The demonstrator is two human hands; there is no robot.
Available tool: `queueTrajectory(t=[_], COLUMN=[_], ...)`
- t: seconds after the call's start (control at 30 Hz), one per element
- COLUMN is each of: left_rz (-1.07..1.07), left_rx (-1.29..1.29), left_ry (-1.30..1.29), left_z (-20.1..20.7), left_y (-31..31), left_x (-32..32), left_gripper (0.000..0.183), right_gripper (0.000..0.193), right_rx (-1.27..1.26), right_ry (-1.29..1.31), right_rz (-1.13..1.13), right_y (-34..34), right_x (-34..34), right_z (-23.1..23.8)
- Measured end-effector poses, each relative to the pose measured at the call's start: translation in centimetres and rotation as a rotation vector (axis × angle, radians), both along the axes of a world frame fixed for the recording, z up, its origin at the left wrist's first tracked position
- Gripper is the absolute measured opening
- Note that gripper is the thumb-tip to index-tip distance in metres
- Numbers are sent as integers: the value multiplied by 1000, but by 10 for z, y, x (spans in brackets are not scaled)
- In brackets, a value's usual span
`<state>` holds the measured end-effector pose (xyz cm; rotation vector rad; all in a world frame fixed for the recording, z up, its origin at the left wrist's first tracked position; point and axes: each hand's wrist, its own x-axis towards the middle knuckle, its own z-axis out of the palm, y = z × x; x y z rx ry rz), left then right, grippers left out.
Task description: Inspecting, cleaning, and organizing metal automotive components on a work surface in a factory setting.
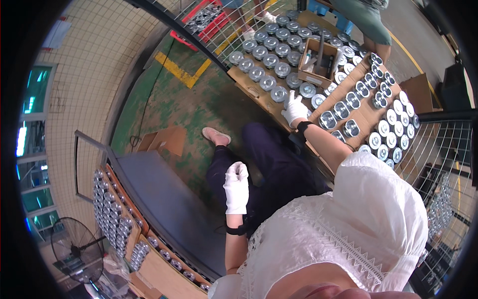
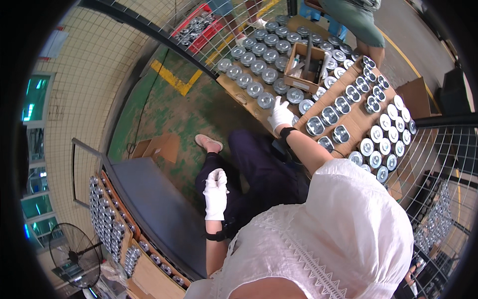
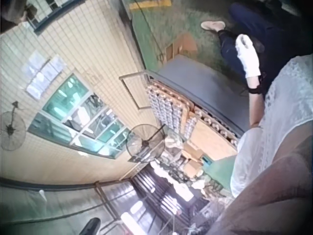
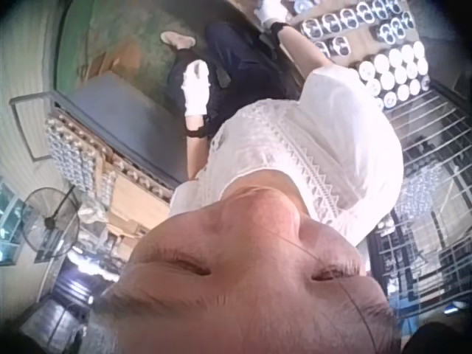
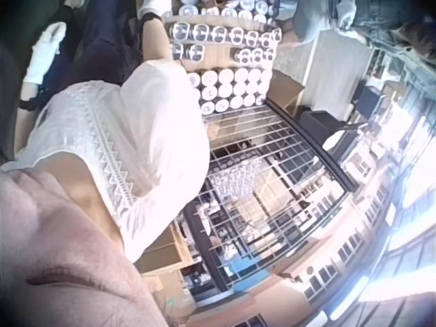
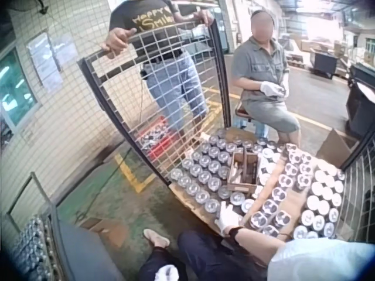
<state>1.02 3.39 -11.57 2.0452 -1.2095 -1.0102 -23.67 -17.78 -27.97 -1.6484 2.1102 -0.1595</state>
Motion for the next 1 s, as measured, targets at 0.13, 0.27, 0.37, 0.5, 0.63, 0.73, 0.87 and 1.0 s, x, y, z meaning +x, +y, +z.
queueTrajectory(t=[0.13,0.27,0.37,0.5,0.63,0.73,0.87,1.0], left_rz=[30,52,66,-4,149,192,231,407], left_rx=[-8,16,67,-74,-198,-149,-287,-291], left_ry=[-27,78,168,101,464,535,768,1151], left_z=[-6,-11,-16,-13,12,37,66,86], left_y=[10,12,3,-22,-47,-57,-51,-31], left_x=[7,7,0,-14,-23,-16,-7,17], left_gripper=[26,28,28,44,58,57,33,15], right_gripper=[91,90,97,105,103,103,105,101], right_rx=[76,26,20,-118,-487,-529,-595,-343], right_ry=[135,18,-102,-316,-565,-596,-657,-861], right_rz=[-31,-3,34,166,390,425,532,598], right_y=[-19,-12,8,50,90,108,116,119], right_x=[8,6,14,39,63,81,95,92], right_z=[-21,-19,14,93,171,210,243,258])
